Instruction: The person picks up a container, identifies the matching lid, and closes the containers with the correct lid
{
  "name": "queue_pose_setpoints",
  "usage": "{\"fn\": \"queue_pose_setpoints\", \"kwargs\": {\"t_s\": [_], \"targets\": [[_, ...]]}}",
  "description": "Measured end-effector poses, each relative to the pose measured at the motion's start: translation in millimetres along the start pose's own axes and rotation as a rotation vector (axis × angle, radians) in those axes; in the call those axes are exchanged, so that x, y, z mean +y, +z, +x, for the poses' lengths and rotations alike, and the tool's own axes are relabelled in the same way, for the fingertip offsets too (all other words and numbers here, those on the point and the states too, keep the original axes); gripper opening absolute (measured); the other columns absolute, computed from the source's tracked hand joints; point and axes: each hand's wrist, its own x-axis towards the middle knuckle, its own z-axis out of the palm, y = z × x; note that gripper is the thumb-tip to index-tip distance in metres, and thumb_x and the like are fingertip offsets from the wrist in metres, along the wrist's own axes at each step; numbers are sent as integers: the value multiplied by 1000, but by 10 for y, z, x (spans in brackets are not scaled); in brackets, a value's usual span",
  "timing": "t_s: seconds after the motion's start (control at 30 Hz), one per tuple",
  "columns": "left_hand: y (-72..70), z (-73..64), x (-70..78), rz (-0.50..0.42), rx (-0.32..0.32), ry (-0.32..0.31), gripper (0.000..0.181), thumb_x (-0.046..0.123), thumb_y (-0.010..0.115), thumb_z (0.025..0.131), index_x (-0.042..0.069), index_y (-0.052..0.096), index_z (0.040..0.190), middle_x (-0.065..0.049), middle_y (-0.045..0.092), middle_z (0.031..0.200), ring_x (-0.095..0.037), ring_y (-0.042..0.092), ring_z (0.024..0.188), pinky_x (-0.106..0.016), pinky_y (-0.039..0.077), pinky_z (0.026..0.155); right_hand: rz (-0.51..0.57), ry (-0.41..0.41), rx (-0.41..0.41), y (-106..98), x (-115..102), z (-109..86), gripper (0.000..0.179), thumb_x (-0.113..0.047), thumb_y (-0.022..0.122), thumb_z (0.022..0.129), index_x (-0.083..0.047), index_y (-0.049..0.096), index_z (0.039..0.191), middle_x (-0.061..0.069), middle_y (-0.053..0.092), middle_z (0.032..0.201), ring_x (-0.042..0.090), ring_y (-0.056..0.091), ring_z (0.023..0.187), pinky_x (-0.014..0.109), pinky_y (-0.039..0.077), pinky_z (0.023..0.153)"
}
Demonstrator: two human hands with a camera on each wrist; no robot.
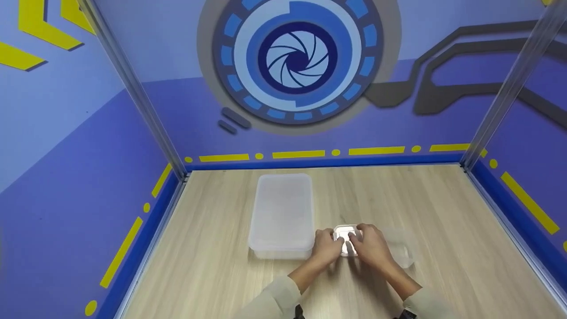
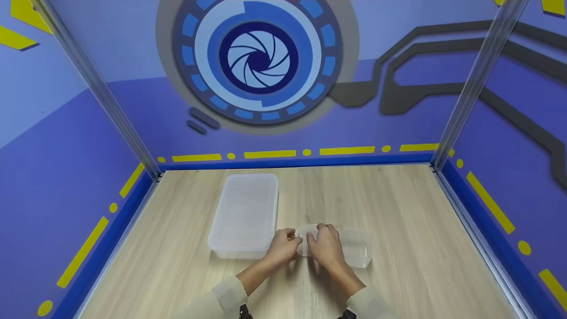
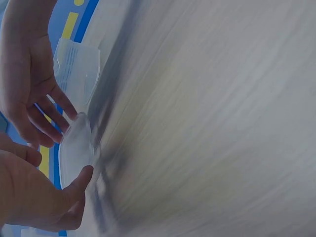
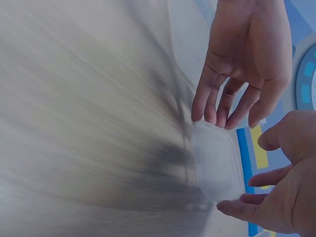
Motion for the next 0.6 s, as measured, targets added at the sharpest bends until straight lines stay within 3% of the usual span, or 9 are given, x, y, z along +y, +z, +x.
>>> {"fn": "queue_pose_setpoints", "kwargs": {"t_s": [0.13, 0.37, 0.6], "targets": [[11, -8, 2, -7, 16, -8, 46, 17, 72, 91, -12, 66, 126, -17, 60, 111, -27, 62, 100, -47, 53, 97, 14, -3, 10, -31, -20, 4, 40, -12, 72, 97, 20, 65, 120, 35, 68, 117, 53, 63, 116, 62, 49, 101], [15, -3, 37, -27, 25, -8, 44, 15, 71, 94, -10, 65, 130, -14, 61, 114, -25, 63, 106, -45, 52, 100, 67, 74, -17, -112, -55, 18, 48, -15, 67, 102, 21, 57, 133, 39, 62, 129, 52, 64, 119, 61, 54, 97], [-1, 36, 114, -91, 27, -12, 45, 14, 70, 96, -10, 62, 133, -12, 59, 115, -23, 61, 106, -45, 52, 101, 77, 96, 10, -179, -88, 60, 50, -19, 65, 104, 18, 56, 137, 37, 60, 135, 51, 63, 123, 60, 54, 99]]}}
